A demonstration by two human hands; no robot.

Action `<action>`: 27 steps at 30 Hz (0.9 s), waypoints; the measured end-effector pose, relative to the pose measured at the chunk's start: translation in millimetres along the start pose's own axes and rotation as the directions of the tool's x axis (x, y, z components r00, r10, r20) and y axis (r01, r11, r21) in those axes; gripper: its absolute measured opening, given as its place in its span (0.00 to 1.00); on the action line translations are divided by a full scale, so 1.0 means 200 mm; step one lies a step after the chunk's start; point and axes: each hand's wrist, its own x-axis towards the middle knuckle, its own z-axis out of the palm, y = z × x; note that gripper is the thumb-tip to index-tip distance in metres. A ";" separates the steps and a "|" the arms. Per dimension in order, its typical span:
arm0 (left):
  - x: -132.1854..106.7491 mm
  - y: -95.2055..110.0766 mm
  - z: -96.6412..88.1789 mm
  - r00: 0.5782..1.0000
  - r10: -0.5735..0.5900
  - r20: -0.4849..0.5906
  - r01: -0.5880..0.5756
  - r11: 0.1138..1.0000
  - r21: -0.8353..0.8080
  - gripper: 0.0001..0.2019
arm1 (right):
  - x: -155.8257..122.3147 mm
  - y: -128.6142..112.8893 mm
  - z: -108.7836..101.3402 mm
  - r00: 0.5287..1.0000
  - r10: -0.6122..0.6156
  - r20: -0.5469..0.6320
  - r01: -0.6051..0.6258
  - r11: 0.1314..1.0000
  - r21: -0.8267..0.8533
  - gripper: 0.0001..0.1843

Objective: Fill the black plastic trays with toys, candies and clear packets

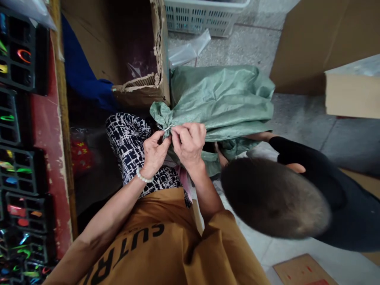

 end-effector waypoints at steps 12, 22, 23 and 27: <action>0.04 -0.02 -0.04 0.961 0.260 0.092 -0.276 0.904 0.328 0.10 | -0.02 0.05 0.03 0.952 -0.299 0.066 0.301 0.953 -0.031 0.07; 0.06 -0.02 -0.04 0.890 0.308 0.337 -0.452 0.699 0.554 0.11 | -0.02 0.12 0.11 0.992 -0.051 0.118 0.043 0.997 0.068 0.08; 0.05 -0.02 -0.04 0.893 0.300 0.336 -0.446 0.689 0.571 0.11 | -0.01 0.13 0.12 0.991 0.010 0.131 -0.025 0.993 0.112 0.08; -0.01 -0.07 -0.05 0.912 0.281 0.298 -0.408 0.686 0.602 0.11 | -0.01 0.14 0.17 0.937 0.247 0.249 -0.308 0.919 0.247 0.06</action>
